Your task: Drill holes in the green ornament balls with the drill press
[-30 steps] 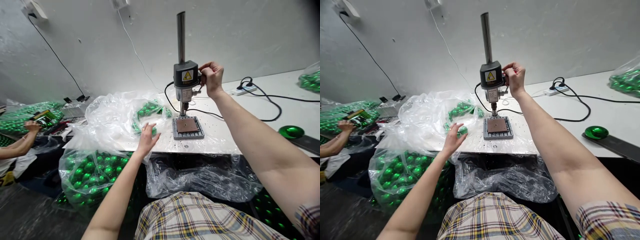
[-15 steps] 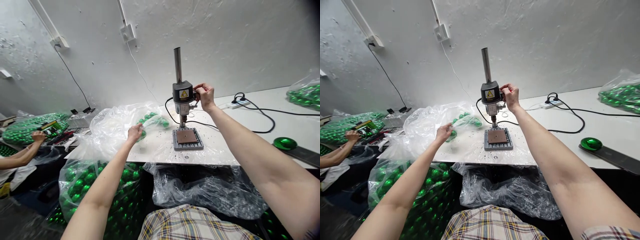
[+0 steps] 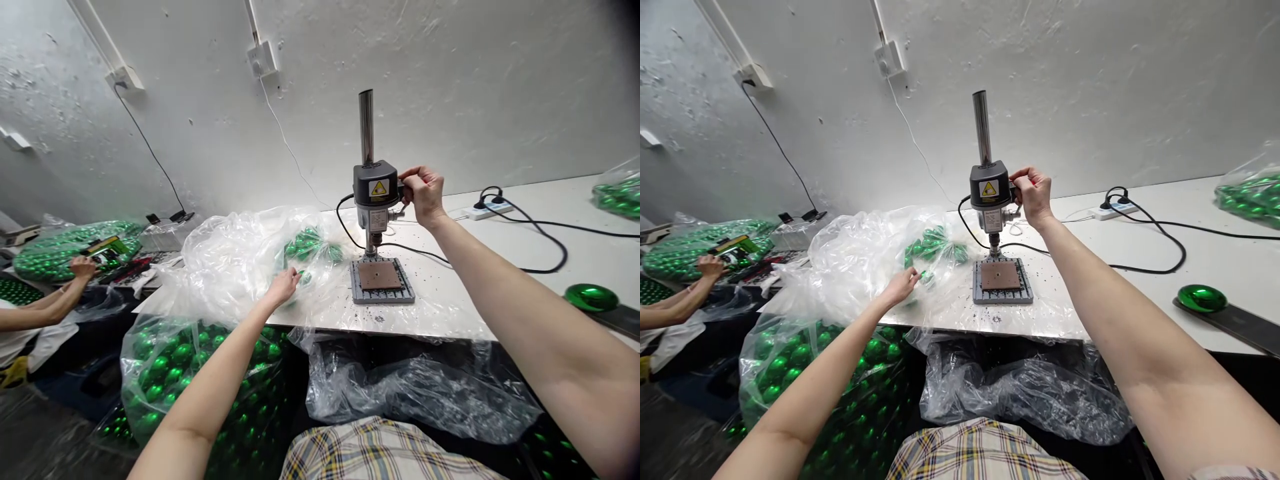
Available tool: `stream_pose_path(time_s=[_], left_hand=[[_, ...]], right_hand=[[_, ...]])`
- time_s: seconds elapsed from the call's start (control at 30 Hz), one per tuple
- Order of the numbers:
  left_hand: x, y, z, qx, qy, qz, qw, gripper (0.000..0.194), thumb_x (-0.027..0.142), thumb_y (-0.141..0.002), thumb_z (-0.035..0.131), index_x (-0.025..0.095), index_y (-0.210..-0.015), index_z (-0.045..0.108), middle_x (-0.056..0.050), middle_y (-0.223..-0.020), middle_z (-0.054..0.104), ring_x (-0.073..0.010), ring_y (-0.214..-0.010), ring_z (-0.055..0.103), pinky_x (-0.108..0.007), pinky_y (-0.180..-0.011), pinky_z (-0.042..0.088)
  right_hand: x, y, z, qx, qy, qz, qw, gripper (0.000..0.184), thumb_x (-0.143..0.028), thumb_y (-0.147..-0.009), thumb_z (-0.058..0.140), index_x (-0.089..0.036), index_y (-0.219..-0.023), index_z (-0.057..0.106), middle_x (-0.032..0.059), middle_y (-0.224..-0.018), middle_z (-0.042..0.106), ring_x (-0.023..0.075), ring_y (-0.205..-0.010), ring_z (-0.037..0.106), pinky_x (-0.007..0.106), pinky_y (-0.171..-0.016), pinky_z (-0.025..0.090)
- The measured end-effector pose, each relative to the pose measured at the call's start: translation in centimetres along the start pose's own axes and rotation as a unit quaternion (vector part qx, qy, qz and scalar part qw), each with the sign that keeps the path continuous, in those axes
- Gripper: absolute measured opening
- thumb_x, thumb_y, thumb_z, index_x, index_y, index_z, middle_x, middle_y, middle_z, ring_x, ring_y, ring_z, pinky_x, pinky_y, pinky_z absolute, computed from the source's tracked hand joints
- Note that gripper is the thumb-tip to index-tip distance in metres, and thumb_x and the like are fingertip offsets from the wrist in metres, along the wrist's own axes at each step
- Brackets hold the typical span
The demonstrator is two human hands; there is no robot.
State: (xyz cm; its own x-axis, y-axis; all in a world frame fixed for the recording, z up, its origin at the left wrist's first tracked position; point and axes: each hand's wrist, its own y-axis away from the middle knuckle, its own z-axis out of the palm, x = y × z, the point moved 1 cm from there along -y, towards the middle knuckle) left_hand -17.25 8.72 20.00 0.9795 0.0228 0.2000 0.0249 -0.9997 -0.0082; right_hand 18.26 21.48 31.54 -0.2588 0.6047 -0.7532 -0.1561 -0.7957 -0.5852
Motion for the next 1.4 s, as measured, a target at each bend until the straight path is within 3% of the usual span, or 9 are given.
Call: stream_pose_path(time_s=[0.2, 0.53, 0.73, 0.83, 0.9, 1.03, 1.13, 1.23, 1.4], left_hand=[[0.6, -6.0, 2.1, -0.029, 0.021, -0.024, 0.999, 0.049, 0.016, -0.075, 0.070, 0.019, -0.123, 0.065, -0.013, -0.129, 0.060, -0.0280, -0.107, 0.065, -0.034, -0.097, 0.047], [-1.9, -7.4, 4.6, -0.007, 0.164, -0.032, 0.986, 0.031, 0.038, -0.089, 0.056, 0.014, -0.095, 0.076, -0.005, -0.097, 0.068, -0.0203, -0.095, 0.063, -0.029, -0.089, 0.052], [-0.8, -5.8, 3.4, 0.163, 0.189, -0.073, 0.966, 0.028, 0.027, -0.085, 0.063, 0.019, -0.109, 0.077, -0.012, -0.125, 0.058, -0.0274, -0.122, 0.057, -0.037, -0.104, 0.048], [0.7, -4.8, 2.0, 0.311, 0.308, -0.051, 0.898, 0.037, 0.035, -0.081, 0.073, 0.024, -0.117, 0.073, -0.010, -0.136, 0.052, -0.0279, -0.132, 0.052, -0.039, -0.111, 0.046], [2.0, -4.4, 1.1, 0.322, 0.486, -0.043, 0.811, 0.046, 0.039, -0.080, 0.075, 0.026, -0.123, 0.068, -0.008, -0.129, 0.058, -0.0256, -0.121, 0.060, -0.040, -0.104, 0.052], [5.0, -4.3, 0.3, 0.141, 0.771, -0.089, 0.614, 0.038, 0.034, -0.085, 0.070, 0.020, -0.120, 0.063, -0.009, -0.113, 0.068, -0.0235, -0.104, 0.069, -0.042, -0.089, 0.061], [7.4, -4.5, 1.2, 0.052, 0.824, -0.112, 0.552, 0.030, 0.030, -0.088, 0.070, 0.016, -0.114, 0.064, -0.010, -0.113, 0.070, -0.0244, -0.105, 0.070, -0.042, -0.090, 0.062], [9.8, -4.9, 3.5, -0.006, 0.820, -0.092, 0.565, 0.038, 0.032, -0.086, 0.074, 0.019, -0.120, 0.062, -0.008, -0.114, 0.070, -0.0231, -0.107, 0.070, -0.042, -0.095, 0.060], [12.9, -5.9, 7.7, -0.009, 0.736, -0.066, 0.674, 0.064, 0.039, -0.072, 0.086, 0.018, -0.125, 0.057, -0.008, -0.109, 0.073, -0.0195, -0.091, 0.071, -0.033, -0.080, 0.058]], right_hand=[[-0.4, 0.4, 0.1, 0.029, 0.006, -0.008, 1.000, 0.004, -0.017, -0.074, 0.060, -0.019, -0.071, 0.059, -0.0084, -0.043, 0.039, 0.0055, -0.036, 0.031, 0.019, -0.033, 0.027], [-0.3, 0.4, -0.1, 0.016, -0.006, -0.043, 0.999, 0.008, -0.015, -0.071, 0.056, -0.019, -0.074, 0.062, -0.0076, -0.044, 0.039, 0.0052, -0.038, 0.033, 0.020, -0.035, 0.028], [-0.2, 0.5, -0.2, 0.009, 0.002, -0.053, 0.999, 0.004, -0.019, -0.074, 0.060, -0.022, -0.074, 0.064, -0.0063, -0.048, 0.042, 0.0064, -0.040, 0.035, 0.022, -0.037, 0.029], [-0.1, 0.6, -0.2, 0.008, -0.004, -0.053, 0.999, 0.003, -0.020, -0.075, 0.064, -0.023, -0.074, 0.065, -0.0059, -0.048, 0.040, 0.0082, -0.040, 0.034, 0.025, -0.036, 0.028], [-0.1, 0.6, -0.2, 0.010, -0.004, -0.059, 0.998, 0.005, -0.020, -0.076, 0.066, -0.025, -0.074, 0.066, -0.0056, -0.048, 0.039, 0.0092, -0.039, 0.032, 0.027, -0.036, 0.028], [0.0, 0.7, -0.2, 0.017, -0.002, -0.069, 0.997, 0.007, -0.019, -0.078, 0.066, -0.024, -0.074, 0.067, -0.0048, -0.048, 0.040, 0.0090, -0.039, 0.031, 0.028, -0.037, 0.027], [-0.1, 0.7, -0.2, 0.016, 0.001, -0.066, 0.998, 0.005, -0.020, -0.079, 0.065, -0.023, -0.075, 0.066, -0.0051, -0.049, 0.040, 0.0081, -0.039, 0.031, 0.025, -0.037, 0.027], [-0.2, 0.5, -0.2, 0.021, 0.012, -0.060, 0.998, 0.003, -0.025, -0.079, 0.064, -0.025, -0.076, 0.064, -0.0056, -0.049, 0.039, 0.0079, -0.040, 0.030, 0.024, -0.037, 0.027], [0.1, 0.3, -0.3, 0.011, 0.026, -0.049, 0.998, 0.006, -0.031, -0.080, 0.065, -0.026, -0.077, 0.062, -0.0054, -0.051, 0.037, 0.0078, -0.042, 0.029, 0.023, -0.037, 0.026]])
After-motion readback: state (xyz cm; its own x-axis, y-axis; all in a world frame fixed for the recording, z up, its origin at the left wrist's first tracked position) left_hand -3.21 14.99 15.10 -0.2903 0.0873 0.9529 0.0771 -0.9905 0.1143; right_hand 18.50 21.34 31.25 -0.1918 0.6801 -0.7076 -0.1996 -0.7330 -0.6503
